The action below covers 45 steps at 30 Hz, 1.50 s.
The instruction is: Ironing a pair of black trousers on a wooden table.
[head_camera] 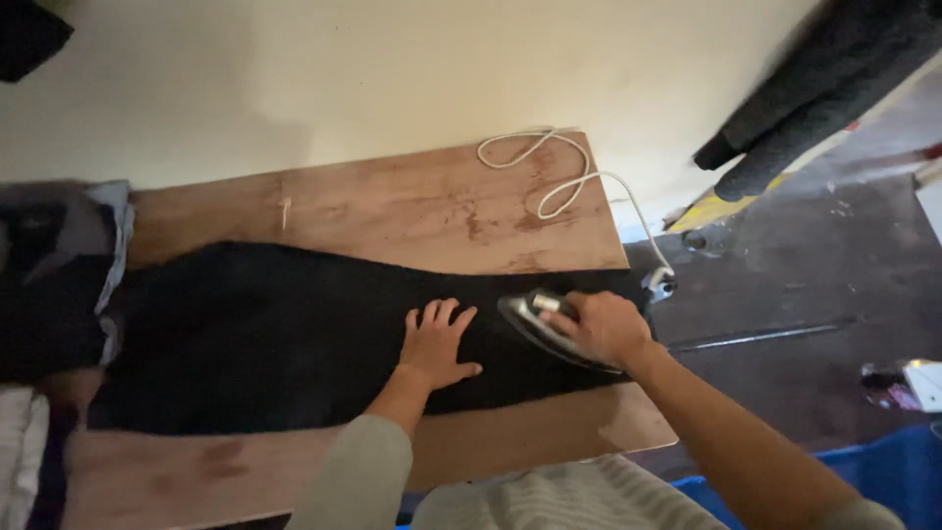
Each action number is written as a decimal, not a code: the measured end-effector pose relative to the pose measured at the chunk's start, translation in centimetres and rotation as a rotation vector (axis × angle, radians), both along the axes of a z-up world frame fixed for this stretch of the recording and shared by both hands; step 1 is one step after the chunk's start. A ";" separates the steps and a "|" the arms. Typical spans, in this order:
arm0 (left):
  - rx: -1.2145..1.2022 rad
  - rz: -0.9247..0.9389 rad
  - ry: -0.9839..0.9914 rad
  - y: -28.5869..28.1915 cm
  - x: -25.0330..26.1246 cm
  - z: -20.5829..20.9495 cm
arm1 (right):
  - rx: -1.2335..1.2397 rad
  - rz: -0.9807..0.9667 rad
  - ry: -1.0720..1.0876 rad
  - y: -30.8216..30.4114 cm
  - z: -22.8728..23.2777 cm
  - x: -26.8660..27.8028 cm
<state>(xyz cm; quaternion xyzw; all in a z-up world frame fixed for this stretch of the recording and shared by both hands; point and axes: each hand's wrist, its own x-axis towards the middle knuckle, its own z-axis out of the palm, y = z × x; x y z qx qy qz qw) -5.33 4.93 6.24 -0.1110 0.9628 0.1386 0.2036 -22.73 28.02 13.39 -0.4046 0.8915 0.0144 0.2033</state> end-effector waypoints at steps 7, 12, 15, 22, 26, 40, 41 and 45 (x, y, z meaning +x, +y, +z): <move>0.113 -0.115 0.105 -5.2 1.5 -1.1 | -0.082 -0.285 0.057 -1.3 -1.5 3.5; 0.096 -0.206 0.038 -6.6 3.0 0.7 | 0.033 -0.218 -0.010 -3.2 -0.3 6.2; 0.099 -0.223 0.021 -6.9 3.1 0.3 | 0.009 -0.472 0.026 -4.1 -1.6 6.5; 0.061 -0.224 0.005 -7.2 2.6 -2.2 | -0.096 -0.506 0.020 -6.3 -1.5 9.0; 0.092 -0.197 0.001 -7.0 2.9 -1.3 | 0.000 -0.335 0.026 -6.3 -2.0 9.5; 0.075 -0.175 -0.026 -6.9 3.1 -1.1 | -0.138 -0.925 0.101 -0.7 -2.9 2.7; 0.085 -0.168 -0.038 -6.8 2.9 -0.7 | -0.134 -0.994 0.073 0.4 -3.3 1.5; 0.115 -0.144 -0.040 -6.5 2.7 -0.6 | -0.121 -0.917 0.136 1.9 -2.4 0.9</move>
